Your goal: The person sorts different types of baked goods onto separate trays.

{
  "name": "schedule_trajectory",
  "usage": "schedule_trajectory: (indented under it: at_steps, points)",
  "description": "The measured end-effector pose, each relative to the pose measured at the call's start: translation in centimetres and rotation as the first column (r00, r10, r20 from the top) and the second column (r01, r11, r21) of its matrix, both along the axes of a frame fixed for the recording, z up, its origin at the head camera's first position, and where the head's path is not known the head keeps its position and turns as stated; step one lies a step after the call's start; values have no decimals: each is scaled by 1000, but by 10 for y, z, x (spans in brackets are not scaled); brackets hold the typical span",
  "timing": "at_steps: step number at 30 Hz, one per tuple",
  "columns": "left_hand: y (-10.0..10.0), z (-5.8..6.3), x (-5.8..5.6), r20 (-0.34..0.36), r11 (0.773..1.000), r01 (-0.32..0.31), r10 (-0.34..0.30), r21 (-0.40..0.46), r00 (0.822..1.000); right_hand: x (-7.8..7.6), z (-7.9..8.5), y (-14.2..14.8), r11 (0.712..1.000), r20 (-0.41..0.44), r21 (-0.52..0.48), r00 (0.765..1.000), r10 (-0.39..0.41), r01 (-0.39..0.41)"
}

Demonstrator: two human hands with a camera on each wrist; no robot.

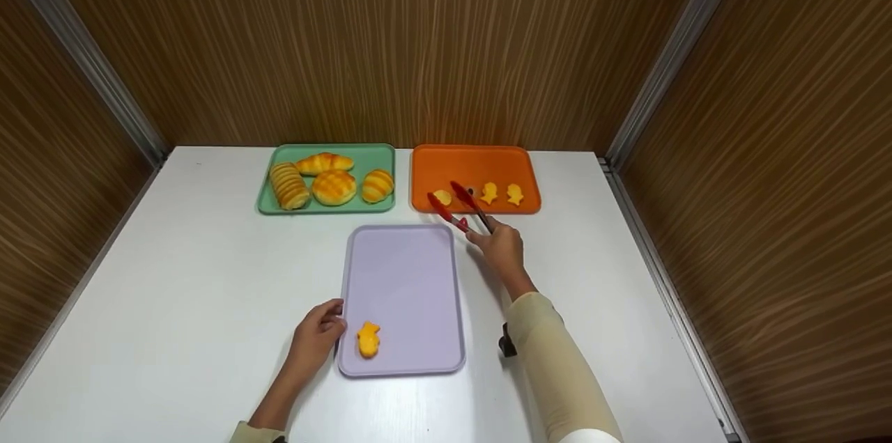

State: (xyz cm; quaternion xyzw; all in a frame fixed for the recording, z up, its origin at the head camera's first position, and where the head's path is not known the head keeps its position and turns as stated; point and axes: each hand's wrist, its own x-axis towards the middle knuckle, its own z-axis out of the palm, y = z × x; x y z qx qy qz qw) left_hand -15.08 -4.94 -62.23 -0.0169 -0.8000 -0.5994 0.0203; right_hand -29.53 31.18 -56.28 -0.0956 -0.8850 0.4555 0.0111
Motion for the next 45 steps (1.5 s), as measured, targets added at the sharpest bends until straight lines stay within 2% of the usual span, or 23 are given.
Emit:
schedule_trajectory:
  at_steps: [5, 10, 13, 19, 25, 33, 39, 45]
  points:
    - [0, 0, 1, -4, 1000, 0, 0, -12, 1000, 7, 3, 2, 999, -18, 33, 1000, 10, -9]
    - [1, 0, 1, -3, 1000, 4, -4, -24, 1000, 20, 8, 2, 998, -1, 41, 999, 39, -39]
    - [1, 0, 1, -2, 1000, 1, -1, -20, 1000, 30, 12, 2, 997, 6, 40, 997, 73, -73]
    - [2, 0, 0, 2, 1000, -5, 5, -13, 1000, 55, 18, 3, 986, -42, 80, 988, 151, -147]
    - [2, 0, 0, 16, 1000, -8, 8, -23, 1000, 79, 21, 6, 978, -77, 97, 979, 191, -183]
    - [2, 0, 0, -6, 1000, -8, 8, -27, 1000, 104, 25, 6, 968, -89, 128, 970, 227, -215]
    - [2, -1, 0, -15, 1000, 5, -5, -29, 1000, 122, 26, 1, 946, -120, 141, 943, 309, -292]
    - [2, 1, -1, -3, 1000, -3, 3, -23, 1000, 134, 22, -2, 906, -138, 164, 900, 413, -391]
